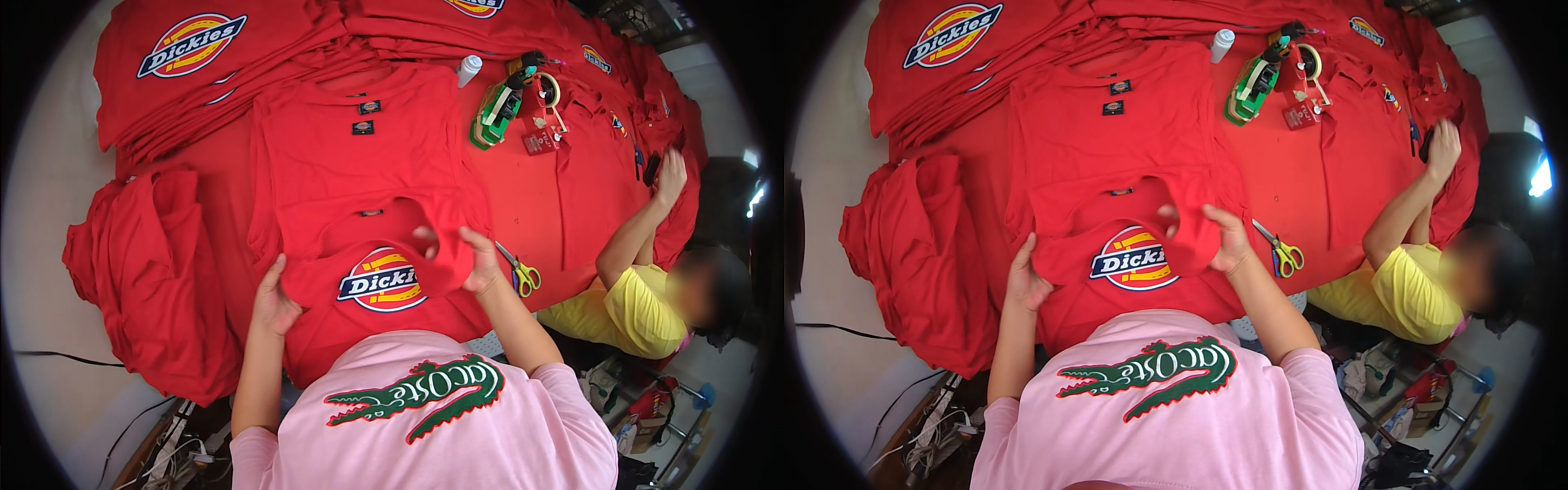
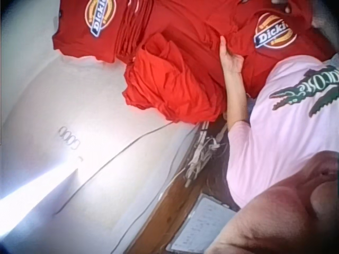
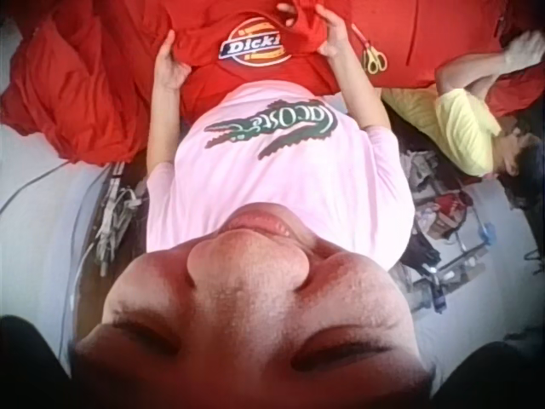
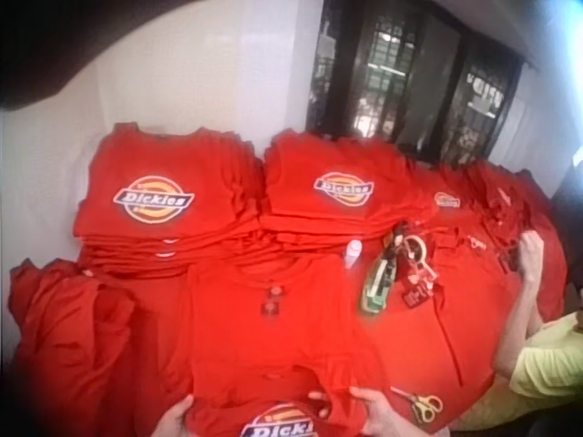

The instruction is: The person inspects and folds red shirts. They trim loose threads with a tool, smooth the fabric, and fold the shirts into rectangular shapes, placing them into a bag.

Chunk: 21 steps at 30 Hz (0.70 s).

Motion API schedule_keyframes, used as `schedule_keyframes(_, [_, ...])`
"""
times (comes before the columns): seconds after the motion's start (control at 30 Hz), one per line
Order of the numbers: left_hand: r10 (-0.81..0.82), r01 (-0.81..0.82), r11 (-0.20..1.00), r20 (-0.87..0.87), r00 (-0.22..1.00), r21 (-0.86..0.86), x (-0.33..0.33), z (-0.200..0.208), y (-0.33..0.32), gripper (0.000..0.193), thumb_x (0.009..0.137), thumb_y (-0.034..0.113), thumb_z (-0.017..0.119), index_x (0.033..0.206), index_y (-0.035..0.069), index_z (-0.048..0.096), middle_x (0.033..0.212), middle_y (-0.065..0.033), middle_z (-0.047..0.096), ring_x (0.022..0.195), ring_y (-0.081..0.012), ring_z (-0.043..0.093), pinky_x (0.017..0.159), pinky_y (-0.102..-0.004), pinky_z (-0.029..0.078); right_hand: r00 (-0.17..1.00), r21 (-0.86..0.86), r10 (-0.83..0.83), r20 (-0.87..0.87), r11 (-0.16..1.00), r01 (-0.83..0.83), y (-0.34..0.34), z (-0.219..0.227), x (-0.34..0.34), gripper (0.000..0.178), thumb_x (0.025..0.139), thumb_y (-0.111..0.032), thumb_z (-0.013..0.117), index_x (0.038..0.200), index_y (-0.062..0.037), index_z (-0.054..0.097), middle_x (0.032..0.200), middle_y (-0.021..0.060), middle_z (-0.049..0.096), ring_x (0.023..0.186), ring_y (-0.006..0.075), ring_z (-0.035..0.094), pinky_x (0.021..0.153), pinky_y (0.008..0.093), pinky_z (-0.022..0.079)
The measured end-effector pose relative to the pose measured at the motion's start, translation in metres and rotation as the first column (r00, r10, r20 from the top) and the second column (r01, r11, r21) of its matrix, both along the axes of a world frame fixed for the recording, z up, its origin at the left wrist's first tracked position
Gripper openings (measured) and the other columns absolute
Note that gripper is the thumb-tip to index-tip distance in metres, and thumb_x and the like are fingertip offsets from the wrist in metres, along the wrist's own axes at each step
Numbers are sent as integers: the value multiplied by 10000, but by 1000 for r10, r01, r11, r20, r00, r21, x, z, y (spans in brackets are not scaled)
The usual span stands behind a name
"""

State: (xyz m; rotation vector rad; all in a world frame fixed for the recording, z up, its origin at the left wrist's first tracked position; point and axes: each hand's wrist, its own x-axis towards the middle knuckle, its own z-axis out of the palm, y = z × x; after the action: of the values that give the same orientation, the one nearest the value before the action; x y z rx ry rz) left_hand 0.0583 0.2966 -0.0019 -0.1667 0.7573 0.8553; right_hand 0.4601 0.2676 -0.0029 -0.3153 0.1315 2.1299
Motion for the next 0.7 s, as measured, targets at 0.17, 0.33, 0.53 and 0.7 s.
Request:
schedule_keyframes(0.17, [-381, 258, 891, 307, 872, 373, 11, 15, 49, 622, 1122, 467, 451, 1519, -11, 474, 1382, -239, 662, 1283, -320, 658, 1083, -484, 557, 960, 140, 170, 224, 969, -204, 39, 37, -12, 649, 1050, -364, 557, 1512, 82, 466, 1547, 281, 517, 1328, 439, 611, 1192, 530, 434])
schedule_keyframes(0.33, [-188, 106, 887, 141, 972, 449, 0, 55, 162, 719, 1136, 515, 351, 1519, -85, 452, 1427, -309, 611, 1352, -407, 598, 1175, -495, 469, 861, 316, -165, 481, 949, 6, 137, 106, 37, 850, 1078, -549, 435, 1563, 144, 347, 1611, 351, 390, 1461, 465, 474, 1230, 525, 386])
schedule_keyframes(0.53, [-317, 304, 773, -76, 945, 557, 26, 54, 223, 854, 1112, 606, 347, 1460, -161, 490, 1459, -336, 575, 1399, -428, 556, 1225, -508, 406, 876, 324, -28, 482, 935, -148, 178, 83, 56, 1075, 1033, -750, 347, 1547, 194, 324, 1598, 409, 357, 1488, 513, 414, 1233, 522, 380])
schedule_keyframes(0.7, [-240, 218, 853, -15, 971, 475, 6, -8, 223, 857, 1092, 622, 399, 1422, -157, 532, 1423, -338, 602, 1353, -420, 597, 1189, -496, 452, 919, 234, -1, 394, 967, -99, 197, 28, 62, 1084, 1028, -757, 355, 1540, 198, 333, 1588, 411, 373, 1472, 515, 437, 1225, 519, 393])
